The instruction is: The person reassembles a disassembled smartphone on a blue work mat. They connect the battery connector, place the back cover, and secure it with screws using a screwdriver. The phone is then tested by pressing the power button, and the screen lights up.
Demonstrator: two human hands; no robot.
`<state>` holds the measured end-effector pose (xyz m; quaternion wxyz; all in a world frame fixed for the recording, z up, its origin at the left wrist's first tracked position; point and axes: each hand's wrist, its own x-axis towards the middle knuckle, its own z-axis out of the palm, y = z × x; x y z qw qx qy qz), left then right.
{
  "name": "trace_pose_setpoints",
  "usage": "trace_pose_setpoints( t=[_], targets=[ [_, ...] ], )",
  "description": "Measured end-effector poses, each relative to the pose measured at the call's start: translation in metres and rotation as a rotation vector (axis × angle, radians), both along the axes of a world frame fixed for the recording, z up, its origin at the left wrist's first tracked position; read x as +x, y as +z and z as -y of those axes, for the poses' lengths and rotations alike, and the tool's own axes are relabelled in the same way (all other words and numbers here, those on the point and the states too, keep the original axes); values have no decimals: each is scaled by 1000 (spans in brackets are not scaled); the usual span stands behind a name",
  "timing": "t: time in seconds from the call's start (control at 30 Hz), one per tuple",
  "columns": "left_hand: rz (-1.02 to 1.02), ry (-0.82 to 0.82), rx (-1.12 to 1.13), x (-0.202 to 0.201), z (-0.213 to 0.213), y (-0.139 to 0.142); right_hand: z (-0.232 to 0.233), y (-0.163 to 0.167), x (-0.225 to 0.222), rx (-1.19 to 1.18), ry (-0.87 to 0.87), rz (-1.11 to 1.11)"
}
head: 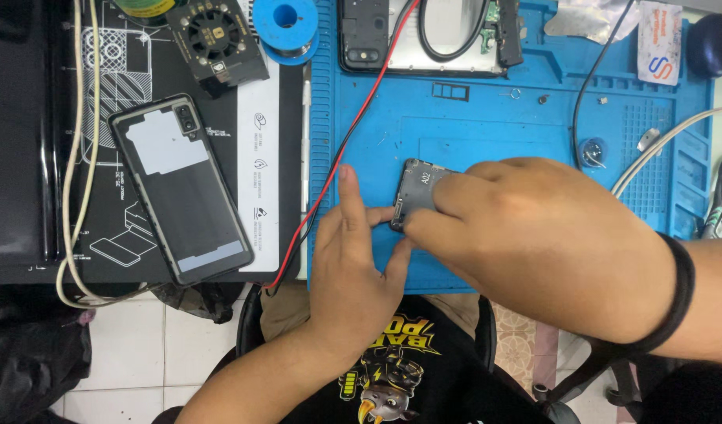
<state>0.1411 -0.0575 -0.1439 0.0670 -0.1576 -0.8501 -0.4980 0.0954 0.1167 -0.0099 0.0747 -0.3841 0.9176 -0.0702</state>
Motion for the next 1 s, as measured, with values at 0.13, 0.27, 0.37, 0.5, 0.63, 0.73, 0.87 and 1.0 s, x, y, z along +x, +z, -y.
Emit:
trace_pose_setpoints(
  t=[0.13,0.27,0.37,0.5,0.63,0.73,0.87,1.0],
  targets=[
    [-28,16,-6,-1,-1,-1,5,3,-8,88,67,-24],
    [-24,25,-7,-2,-3,0,6,6,-14,-24,103,-52],
    [-42,12,-13,-2,-2,0,5,6,-13,20,91,-64],
    [-13,14,-2,-2,-1,1,4,4,-12,8,79,-31],
    [16,23,-23,-3,-1,1,5,6,-10,5,79,-48],
    [17,27,-23,-4,-1,0,7,4,-9,13,88,-55],
    [40,39,-28,-3,-1,0,4,3,-7,-24,90,-84],
    [-19,8,5,-3,0,1,0,1,-8,301,70,2]
  ],
)
